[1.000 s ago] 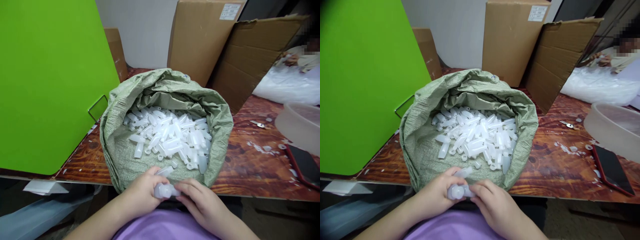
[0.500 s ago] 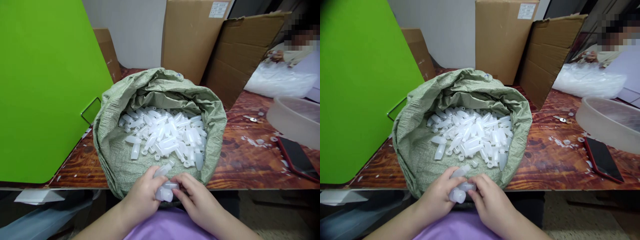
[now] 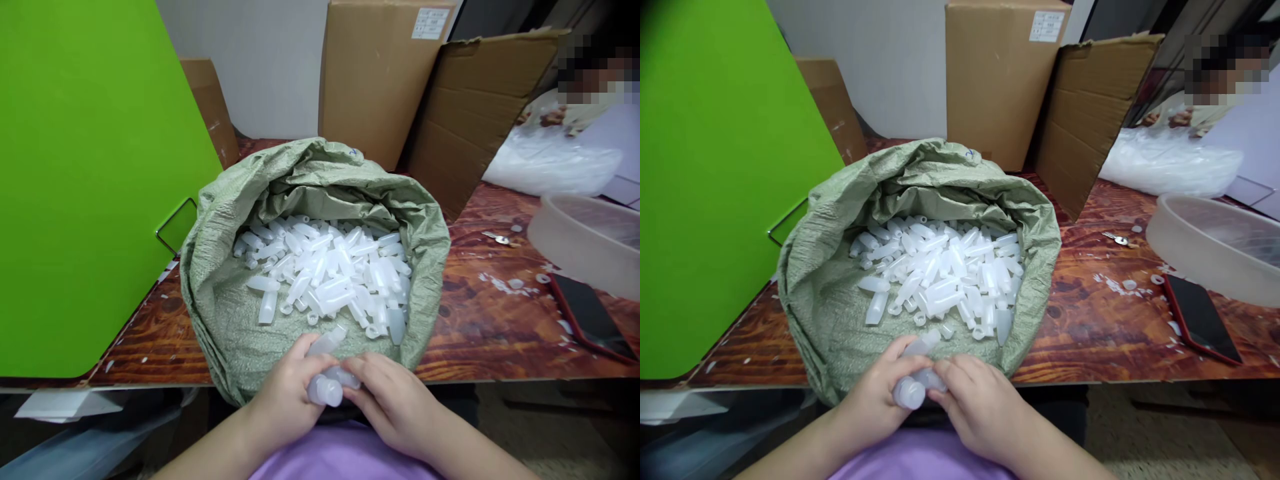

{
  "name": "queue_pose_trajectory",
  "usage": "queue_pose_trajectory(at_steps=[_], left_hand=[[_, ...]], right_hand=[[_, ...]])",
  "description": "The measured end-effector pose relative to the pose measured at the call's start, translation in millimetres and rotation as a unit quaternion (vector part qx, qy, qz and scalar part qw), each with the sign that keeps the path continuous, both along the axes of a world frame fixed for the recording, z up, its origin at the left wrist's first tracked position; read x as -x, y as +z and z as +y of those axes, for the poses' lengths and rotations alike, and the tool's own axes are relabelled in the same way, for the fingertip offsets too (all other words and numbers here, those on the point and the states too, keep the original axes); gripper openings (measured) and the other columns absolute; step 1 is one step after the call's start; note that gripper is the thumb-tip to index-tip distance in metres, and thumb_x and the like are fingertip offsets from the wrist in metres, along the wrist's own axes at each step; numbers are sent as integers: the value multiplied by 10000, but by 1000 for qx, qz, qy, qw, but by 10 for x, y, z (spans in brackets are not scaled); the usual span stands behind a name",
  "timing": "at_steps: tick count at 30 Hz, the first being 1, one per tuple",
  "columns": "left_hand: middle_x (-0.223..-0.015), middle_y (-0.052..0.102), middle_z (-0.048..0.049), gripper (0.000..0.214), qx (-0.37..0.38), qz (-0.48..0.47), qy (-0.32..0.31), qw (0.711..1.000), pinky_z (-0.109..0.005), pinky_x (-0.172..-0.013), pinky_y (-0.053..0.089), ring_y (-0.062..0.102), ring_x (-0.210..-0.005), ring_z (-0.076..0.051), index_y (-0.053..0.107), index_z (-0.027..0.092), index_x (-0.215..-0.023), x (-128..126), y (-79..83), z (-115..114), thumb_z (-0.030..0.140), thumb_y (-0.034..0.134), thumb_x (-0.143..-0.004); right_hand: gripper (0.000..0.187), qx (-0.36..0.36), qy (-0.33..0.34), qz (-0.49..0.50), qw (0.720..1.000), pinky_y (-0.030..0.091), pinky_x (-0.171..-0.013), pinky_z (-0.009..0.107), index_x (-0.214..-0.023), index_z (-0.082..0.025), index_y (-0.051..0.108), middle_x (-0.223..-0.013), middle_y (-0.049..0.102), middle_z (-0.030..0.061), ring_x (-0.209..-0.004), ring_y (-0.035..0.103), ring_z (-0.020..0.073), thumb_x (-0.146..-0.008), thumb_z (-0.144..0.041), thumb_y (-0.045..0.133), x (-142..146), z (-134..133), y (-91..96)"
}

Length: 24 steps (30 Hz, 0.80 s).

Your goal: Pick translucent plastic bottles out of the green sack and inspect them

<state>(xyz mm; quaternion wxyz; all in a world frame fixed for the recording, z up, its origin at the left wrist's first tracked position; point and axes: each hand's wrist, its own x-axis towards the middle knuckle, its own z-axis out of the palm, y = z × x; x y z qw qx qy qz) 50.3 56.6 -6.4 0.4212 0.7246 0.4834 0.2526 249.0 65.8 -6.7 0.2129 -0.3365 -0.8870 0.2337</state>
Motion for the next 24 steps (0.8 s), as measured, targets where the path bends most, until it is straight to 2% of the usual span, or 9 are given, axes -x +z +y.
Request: queue_pose_trajectory(at_steps=[3,5,8,10,13,16,18,21,24], left_hand=[[-1076,490,-79,207,11,-11,11,1000,-308,-864,445,548,-968,-210,643,202,-946,7,40,35,201,559,-757],[-1028,518,-74,160,28,-20,37,999,-331,-875,430,540,-969,-221,643,204,-899,24,81,66,227,581,-753],[-828,582,-45,95,41,-42,64,996,-372,-924,379,508,-982,-240,623,205,-814,47,103,105,272,612,-749],[-739,589,-28,87,43,-68,51,995,-367,-934,364,500,-981,-237,610,205,-789,42,87,112,270,633,-736],[-800,598,-37,97,60,-99,31,993,-339,-915,382,513,-984,-226,614,199,-787,-4,61,95,226,655,-703],[-820,588,-39,99,76,-118,38,989,-324,-901,395,529,-971,-215,617,188,-767,-48,78,75,160,633,-674],[-767,568,-24,108,74,-126,38,989,-307,-859,413,539,-899,-196,619,181,-750,-48,104,72,130,612,-656],[-719,528,-1,135,72,-129,19,989,-281,-754,433,531,-774,-166,631,168,-735,-9,127,81,102,604,-621],[-826,546,-16,173,101,-161,-27,981,-274,-725,437,541,-767,-157,648,162,-766,29,115,90,108,639,-602]], right_hand=[[279,-12,-7,0,1000,514,-708,302,-1167,-204,447,-947,618,68,-836,599,188,-915,-324,437,-110,92,9],[315,-50,-80,-6,995,500,-787,342,-1178,-195,448,-1024,600,94,-934,576,215,-900,-341,466,-234,180,-27],[316,-114,-221,-85,965,475,-812,437,-1094,-155,537,-992,578,133,-958,539,288,-838,-338,563,-380,308,-153],[309,-120,-254,-142,949,472,-800,466,-1021,-152,596,-974,565,141,-944,527,316,-770,-324,647,-397,365,-250],[227,-107,-254,-175,945,478,-784,459,-954,-183,635,-961,566,126,-917,534,307,-746,-267,668,-334,404,-345],[175,-104,-236,-151,954,472,-808,466,-938,-191,631,-962,585,114,-929,543,296,-770,-240,632,-297,406,-342],[178,-85,-210,-92,970,474,-833,439,-972,-178,601,-966,605,107,-946,558,269,-804,-233,576,-317,394,-288],[207,-12,-154,-7,988,505,-799,343,-1039,-173,555,-941,633,82,-895,599,202,-845,-224,506,-352,371,-147],[236,58,-82,22,995,515,-779,294,-1103,-194,543,-972,624,73,-886,612,172,-876,-237,494,-321,359,16]])
